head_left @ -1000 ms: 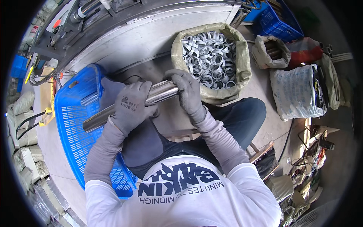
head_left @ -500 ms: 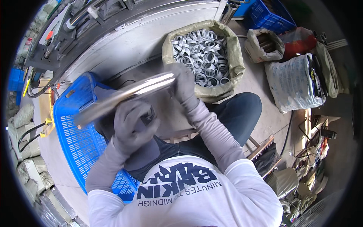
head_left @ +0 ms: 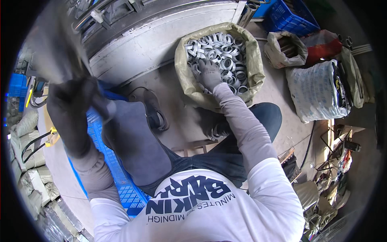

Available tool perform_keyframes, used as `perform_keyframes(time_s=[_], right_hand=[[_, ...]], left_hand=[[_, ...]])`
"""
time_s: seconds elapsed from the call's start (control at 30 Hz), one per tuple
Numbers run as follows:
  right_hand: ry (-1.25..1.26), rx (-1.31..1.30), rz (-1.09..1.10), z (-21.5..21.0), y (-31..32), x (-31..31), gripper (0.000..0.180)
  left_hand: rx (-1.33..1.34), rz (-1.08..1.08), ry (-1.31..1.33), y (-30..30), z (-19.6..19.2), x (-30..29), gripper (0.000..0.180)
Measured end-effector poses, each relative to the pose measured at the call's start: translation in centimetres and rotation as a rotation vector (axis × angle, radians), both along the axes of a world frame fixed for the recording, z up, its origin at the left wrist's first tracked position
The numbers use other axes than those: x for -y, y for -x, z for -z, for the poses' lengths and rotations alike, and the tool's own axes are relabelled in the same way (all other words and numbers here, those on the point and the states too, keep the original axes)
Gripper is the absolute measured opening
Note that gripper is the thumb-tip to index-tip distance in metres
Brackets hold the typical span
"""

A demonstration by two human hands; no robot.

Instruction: Fitting circular metal rings onto the ends of long metal tubes and organizing them into a basket.

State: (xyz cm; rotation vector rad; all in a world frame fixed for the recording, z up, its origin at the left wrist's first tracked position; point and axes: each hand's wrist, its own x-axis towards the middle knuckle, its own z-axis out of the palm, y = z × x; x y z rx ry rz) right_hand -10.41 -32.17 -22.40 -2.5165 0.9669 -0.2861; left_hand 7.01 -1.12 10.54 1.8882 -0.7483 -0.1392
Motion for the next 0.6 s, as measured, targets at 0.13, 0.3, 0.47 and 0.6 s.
perform_keyframes(time_s=[0.13, 0.3, 0.47, 0.6], right_hand=[[0.243, -0.157, -0.223, 4.5, 1.8, 0.1, 0.052], [0.196, -0.353, -0.143, 3.2, 1.6, 0.3, 0.038], [0.191, -0.238, -0.058, 5.4, 4.2, 2.2, 0.027], [0.127, 0.04, 0.121, 5.5, 5.9, 3.3, 0.031]], left_hand=[[0.337, 0.26, -0.339, 4.2, 2.2, 1.2, 0.059], [0.506, 0.373, -0.583, 6.0, 8.0, -0.8, 0.062], [0.544, 0.297, -0.726, 6.5, 9.5, -0.3, 0.063], [0.545, 0.312, -0.641, 6.6, 9.2, 0.1, 0.063]])
